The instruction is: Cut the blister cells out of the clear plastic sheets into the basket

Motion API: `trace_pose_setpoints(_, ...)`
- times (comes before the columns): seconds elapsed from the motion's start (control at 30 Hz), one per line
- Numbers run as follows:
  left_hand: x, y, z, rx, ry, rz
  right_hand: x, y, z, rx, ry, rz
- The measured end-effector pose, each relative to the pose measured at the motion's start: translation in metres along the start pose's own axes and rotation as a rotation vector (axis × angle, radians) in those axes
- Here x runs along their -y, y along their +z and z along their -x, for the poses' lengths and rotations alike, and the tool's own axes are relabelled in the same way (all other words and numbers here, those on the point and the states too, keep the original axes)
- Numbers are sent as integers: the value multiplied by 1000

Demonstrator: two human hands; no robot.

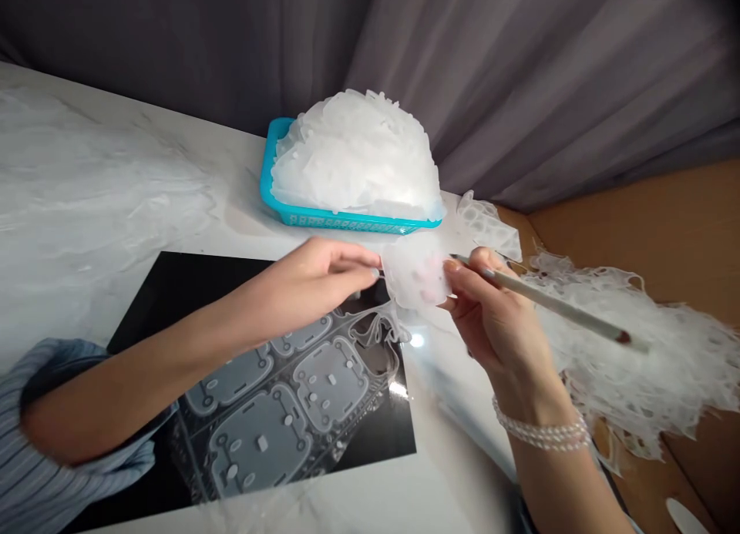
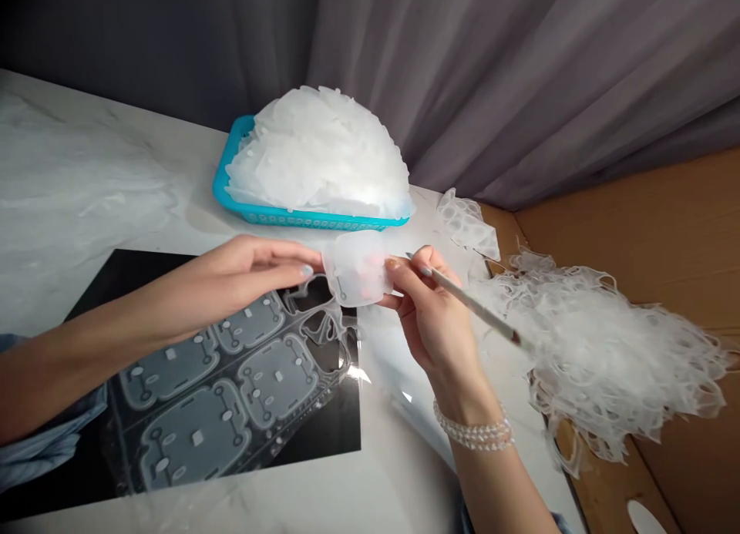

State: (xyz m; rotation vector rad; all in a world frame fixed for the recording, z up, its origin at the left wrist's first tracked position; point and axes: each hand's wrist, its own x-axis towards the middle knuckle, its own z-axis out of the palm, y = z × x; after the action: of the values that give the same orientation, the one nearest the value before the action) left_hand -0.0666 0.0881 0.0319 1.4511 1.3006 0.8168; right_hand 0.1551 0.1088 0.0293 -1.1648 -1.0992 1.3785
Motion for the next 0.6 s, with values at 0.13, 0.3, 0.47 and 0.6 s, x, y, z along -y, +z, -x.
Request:
trace_pose_setpoints(0.13, -4, -4, 12, -88, -117, 125, 7, 18, 34, -29, -271, 254)
trace_pose_setpoints(0.3, 15, -6, 32, 286, -381, 594, 11, 32, 59, 537, -206, 459)
trace_pose_setpoints(0.47, 37, -7, 51, 315, -339, 512, 2, 29, 46, 319, -225, 525)
trace_pose_setpoints(0.6, 28, -6, 56, 200, -343, 380, -11, 34, 43, 525, -58, 570)
